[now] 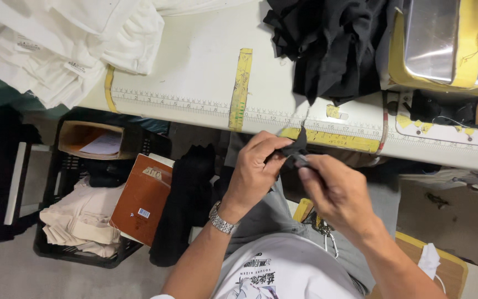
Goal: The person uses a pair of scissors to cut a long strip of black fabric into smaller pieces. The person holds the fabric with one hand and cuts it with the other, repeatedly trimming the material into segments on a workbench.
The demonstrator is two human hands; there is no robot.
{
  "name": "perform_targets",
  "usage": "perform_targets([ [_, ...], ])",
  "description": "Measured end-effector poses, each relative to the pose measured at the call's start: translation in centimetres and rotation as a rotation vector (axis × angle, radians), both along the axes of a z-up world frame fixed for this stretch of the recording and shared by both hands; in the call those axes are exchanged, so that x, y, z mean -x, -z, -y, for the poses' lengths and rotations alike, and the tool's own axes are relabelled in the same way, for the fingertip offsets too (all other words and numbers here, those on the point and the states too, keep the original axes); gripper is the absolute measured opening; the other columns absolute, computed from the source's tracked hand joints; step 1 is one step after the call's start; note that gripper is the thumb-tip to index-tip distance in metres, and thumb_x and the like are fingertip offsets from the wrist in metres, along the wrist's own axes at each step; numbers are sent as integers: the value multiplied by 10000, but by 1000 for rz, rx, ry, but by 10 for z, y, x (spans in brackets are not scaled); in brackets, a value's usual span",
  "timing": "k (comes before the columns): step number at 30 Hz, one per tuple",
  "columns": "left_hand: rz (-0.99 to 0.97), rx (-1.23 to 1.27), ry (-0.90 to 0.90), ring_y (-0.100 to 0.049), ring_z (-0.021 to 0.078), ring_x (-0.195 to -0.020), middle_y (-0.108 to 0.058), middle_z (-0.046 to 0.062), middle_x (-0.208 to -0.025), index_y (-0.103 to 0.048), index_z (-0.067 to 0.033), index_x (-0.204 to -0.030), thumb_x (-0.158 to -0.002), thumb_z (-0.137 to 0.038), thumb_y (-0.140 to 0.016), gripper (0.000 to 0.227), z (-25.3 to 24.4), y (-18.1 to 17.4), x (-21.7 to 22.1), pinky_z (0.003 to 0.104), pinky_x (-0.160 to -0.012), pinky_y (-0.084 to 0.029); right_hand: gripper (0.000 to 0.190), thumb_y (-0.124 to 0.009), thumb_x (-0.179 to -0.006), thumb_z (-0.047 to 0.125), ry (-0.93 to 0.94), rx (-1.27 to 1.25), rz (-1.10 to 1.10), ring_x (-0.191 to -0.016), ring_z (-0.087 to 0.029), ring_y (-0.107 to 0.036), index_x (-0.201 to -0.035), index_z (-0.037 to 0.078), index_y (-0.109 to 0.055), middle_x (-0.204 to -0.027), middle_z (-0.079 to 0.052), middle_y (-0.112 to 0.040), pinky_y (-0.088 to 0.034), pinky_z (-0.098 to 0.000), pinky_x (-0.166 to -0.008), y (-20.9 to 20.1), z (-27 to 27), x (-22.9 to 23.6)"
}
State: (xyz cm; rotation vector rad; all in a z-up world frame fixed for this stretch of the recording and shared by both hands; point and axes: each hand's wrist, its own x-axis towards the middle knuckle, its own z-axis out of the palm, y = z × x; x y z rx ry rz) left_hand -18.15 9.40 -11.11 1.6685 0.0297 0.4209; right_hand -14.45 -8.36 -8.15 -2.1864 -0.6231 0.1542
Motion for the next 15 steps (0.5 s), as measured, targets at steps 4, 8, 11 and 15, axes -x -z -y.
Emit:
perform_targets([
  [4,65,-78,-68,-653,297,-989,-615,145,-1070,-708,-29,-1039,-936,-4,-679,110,-5,-6,5,420,-865,-562,256,-683,-1012,247,61,159,170,-683,-397,-669,-1169,45,-685,-744,-213,-641,-502,-481,-562,4,34,-41],
  [8,128,-84,-48,-622,351,-1213,-614,160,-1253,-694,-33,-1019,-941,-29,-700,78,3,-20,9,460,-1031,-505,216,-722,-987,233,40,389,223,-607,-291,-674,-1141,85,-690,-719,-100,-678,-530,-400,-551,1,13,-58],
  [11,86,-71,21,-669,341,-1133,-663,127,-1139,-703,-52,-1060,-929,1,-682,143,5,-7,14,436,-986,-535,245,-751,-951,228,-1,331,314,-629,-319,-691,-1143,89,-690,-707,-105,-686,-544,-416,-546,8,5,-58],
  [15,0,-105,25,-700,407,-1010,-695,212,-1041,-527,-53,-1412,-911,73,-610,523,4,-9,6,527,-875,-562,201,-784,-910,187,-35,156,346,-606,-300,-686,-1051,61,-715,-652,-97,-680,-529,-342,-498,2,-1,-46],
])
